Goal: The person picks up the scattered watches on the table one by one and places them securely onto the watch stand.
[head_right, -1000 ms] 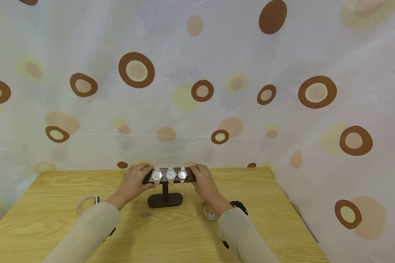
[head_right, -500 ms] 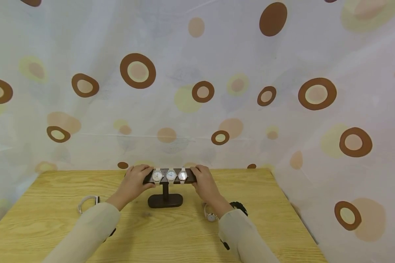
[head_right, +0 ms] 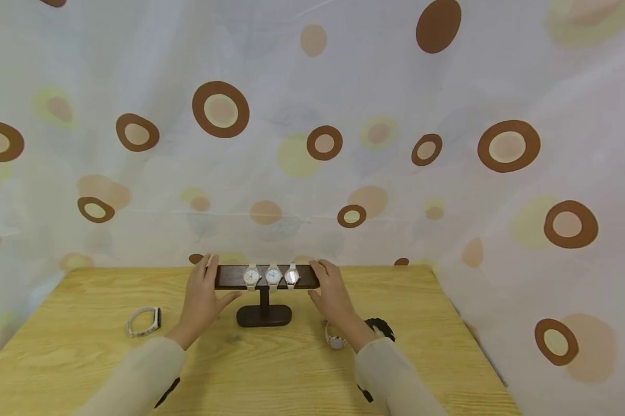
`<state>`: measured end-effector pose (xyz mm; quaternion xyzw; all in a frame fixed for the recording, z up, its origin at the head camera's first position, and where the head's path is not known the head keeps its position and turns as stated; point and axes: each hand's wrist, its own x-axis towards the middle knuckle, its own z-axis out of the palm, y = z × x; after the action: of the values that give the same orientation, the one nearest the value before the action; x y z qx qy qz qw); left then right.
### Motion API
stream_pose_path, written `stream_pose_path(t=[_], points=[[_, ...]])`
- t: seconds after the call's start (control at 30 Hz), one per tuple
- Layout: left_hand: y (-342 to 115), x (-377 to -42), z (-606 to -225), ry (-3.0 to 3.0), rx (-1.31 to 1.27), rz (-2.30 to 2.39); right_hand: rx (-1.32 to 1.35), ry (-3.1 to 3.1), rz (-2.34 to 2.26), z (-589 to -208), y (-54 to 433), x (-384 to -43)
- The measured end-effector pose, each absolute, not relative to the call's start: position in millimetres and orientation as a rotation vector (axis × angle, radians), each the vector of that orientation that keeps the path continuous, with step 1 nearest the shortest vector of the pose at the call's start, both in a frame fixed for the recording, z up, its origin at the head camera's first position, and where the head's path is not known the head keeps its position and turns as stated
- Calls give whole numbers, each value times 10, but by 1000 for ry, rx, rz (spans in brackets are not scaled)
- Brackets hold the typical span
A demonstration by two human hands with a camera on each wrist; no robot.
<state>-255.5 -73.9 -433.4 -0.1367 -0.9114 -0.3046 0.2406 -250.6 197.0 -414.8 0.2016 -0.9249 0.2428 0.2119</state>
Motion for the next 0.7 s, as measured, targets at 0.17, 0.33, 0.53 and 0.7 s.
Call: stream_pose_path(t=[0.17, 0.33, 0.53, 0.7], points=[[-767, -2447, -4542, -2523, -71, -1293, 498, -2501, 743, -4345, 2139, -2384], [-767, -2385, -4739, -2484, 113, -1503, 474, -2501, 722, -4545, 2240, -2240], [-619, -2305, -4897, -2393, 194, -1676, 518, -2679, 635, -4675, 2333, -2100], [-448, -2178, -4959, -2398, 194, -1692, 734, -2812, 556, -4711, 2441, -2057]])
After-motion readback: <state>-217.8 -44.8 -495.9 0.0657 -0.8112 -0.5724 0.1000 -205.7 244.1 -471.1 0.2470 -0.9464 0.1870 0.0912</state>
